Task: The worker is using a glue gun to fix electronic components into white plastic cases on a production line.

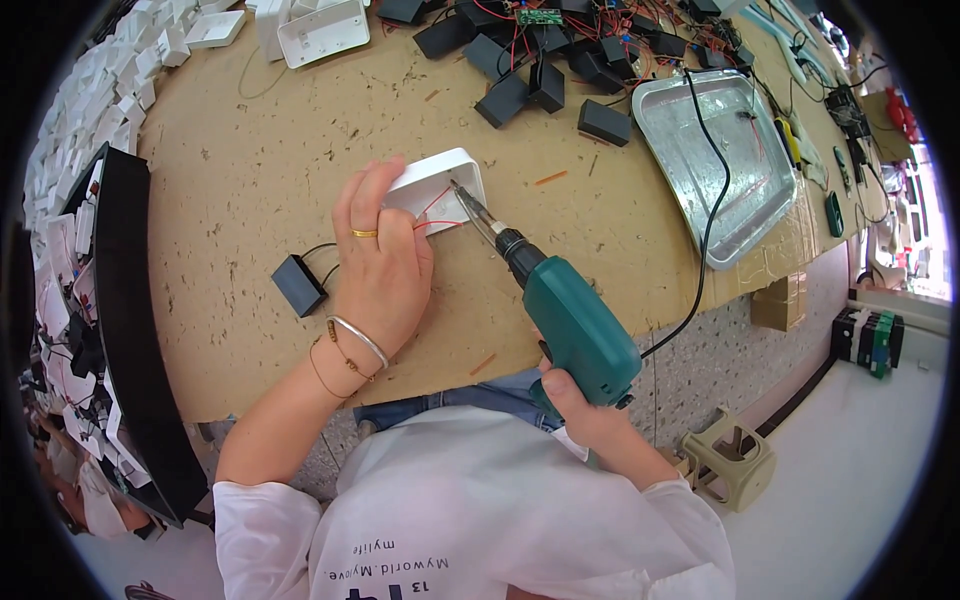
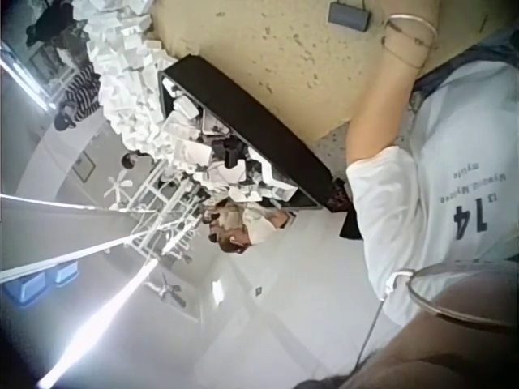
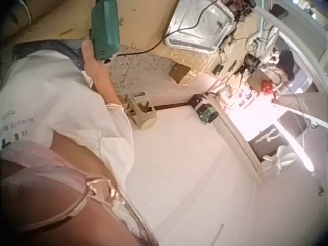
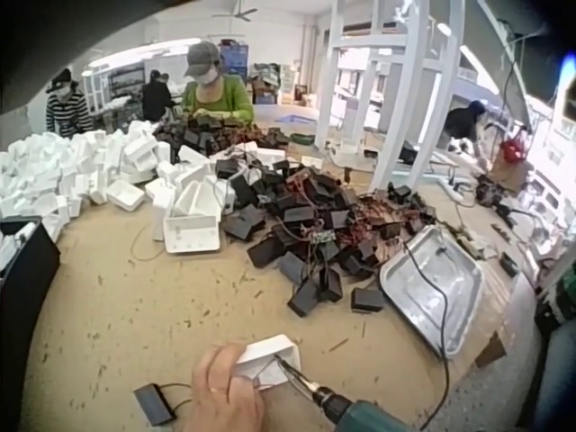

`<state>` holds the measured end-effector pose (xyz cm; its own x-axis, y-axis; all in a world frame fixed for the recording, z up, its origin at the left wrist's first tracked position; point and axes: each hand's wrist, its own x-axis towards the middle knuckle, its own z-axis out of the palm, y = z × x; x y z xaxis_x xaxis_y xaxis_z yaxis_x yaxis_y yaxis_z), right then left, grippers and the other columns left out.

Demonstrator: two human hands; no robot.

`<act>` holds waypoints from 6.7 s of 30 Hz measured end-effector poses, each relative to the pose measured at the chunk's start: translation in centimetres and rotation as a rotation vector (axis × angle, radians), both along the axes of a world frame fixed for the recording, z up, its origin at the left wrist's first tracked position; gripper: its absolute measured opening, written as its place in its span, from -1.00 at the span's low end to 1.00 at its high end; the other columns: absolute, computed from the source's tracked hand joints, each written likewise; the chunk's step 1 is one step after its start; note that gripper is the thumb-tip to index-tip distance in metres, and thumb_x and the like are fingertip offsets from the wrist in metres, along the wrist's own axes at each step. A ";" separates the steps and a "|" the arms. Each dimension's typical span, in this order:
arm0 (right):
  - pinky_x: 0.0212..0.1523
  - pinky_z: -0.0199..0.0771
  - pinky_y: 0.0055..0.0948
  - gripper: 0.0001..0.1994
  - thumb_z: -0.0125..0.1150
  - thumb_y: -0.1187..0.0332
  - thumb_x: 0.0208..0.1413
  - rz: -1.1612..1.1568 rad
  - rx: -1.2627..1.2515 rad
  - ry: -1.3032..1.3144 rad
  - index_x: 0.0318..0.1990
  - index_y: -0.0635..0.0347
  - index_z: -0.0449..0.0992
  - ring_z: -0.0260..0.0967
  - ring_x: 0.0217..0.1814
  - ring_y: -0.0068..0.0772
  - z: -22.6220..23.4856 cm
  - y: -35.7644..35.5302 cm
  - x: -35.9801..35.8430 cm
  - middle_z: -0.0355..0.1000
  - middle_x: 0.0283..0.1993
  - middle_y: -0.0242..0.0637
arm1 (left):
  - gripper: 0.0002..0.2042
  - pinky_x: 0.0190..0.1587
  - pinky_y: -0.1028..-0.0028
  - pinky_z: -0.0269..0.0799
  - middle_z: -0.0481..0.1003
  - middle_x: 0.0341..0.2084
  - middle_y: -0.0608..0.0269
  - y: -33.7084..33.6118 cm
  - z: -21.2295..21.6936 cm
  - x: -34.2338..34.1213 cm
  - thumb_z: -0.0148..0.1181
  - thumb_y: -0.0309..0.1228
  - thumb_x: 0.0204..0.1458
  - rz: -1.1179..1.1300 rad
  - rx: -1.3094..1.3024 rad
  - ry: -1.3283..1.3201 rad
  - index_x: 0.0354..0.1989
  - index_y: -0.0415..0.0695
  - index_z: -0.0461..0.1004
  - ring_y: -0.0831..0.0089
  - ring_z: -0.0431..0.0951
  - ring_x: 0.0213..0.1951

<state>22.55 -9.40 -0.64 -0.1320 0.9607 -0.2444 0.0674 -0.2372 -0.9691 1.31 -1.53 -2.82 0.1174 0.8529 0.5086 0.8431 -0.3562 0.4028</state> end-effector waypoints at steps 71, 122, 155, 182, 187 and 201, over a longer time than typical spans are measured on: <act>-0.26 0.31 -0.54 -0.70 0.17 0.30 0.06 0.065 0.102 -0.026 -0.12 0.31 0.39 0.27 -0.33 -0.57 -0.4 0.1 0.3 0.37 -0.32 -0.37 | -0.80 0.12 0.18 0.14 0.13 0.08 -0.03 0.0 -0.1 -0.1 0.13 -0.61 -0.27 0.008 -0.019 0.006 -0.49 -0.26 0.21 0.01 0.10 0.14; -0.36 0.37 -0.50 -0.42 0.17 -0.05 -0.03 -0.049 0.168 0.113 -0.10 0.37 0.35 0.33 -0.36 -0.49 -1.1 -0.4 0.7 0.34 -0.16 -0.15 | -0.83 0.05 0.13 0.24 0.28 0.03 0.12 0.2 2.4 -1.3 0.27 -0.46 -0.18 -0.060 0.015 0.043 -0.52 -0.22 0.38 0.06 0.25 0.06; -0.21 0.28 -0.52 -0.38 0.10 -0.07 0.04 0.090 0.119 0.146 0.07 0.29 0.27 0.24 -0.21 -0.59 -1.4 -0.6 1.7 0.28 -0.10 -0.36 | -0.91 -0.04 0.27 0.27 0.29 -0.01 0.14 2.7 1.1 0.1 0.09 -0.59 -0.11 -0.066 0.188 0.205 -0.40 -0.29 0.37 0.21 0.38 -0.14; -0.40 0.36 -0.56 -0.41 0.20 0.00 -0.05 -0.054 0.076 0.044 -0.03 0.35 0.31 0.32 -0.35 -0.55 -0.2 0.9 -0.1 0.34 -0.12 -0.22 | -0.87 -0.04 0.30 0.24 0.34 -0.20 0.13 2.8 1.3 0.6 0.06 -0.54 -0.05 -0.037 0.100 0.220 -0.36 -0.37 0.43 0.28 0.35 -0.12; -0.32 0.33 -0.56 -0.38 0.22 0.01 -0.04 -0.010 0.077 0.080 0.02 0.34 0.28 0.30 -0.31 -0.56 -0.5 1.0 -0.1 0.34 -0.14 -0.26 | -0.87 -0.04 0.30 0.24 0.34 -0.19 0.14 2.9 1.1 0.7 0.06 -0.54 -0.05 -0.037 0.112 0.181 -0.37 -0.36 0.44 0.28 0.35 -0.12; -0.33 0.32 -0.53 -0.47 0.22 0.09 -0.02 -0.062 0.023 0.064 -0.01 0.31 0.30 0.28 -0.33 -0.54 -0.2 0.9 -0.5 0.31 -0.19 -0.28 | -0.88 -0.04 0.30 0.24 0.35 -0.19 0.14 2.9 1.1 0.5 0.07 -0.54 -0.06 -0.045 0.107 0.180 -0.38 -0.35 0.44 0.28 0.36 -0.14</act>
<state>22.05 -8.50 -0.86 -0.0868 0.9728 -0.2148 -0.0088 -0.2163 -0.9763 1.86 1.41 -1.75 0.2518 0.7872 0.5630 0.8802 -0.4281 0.2050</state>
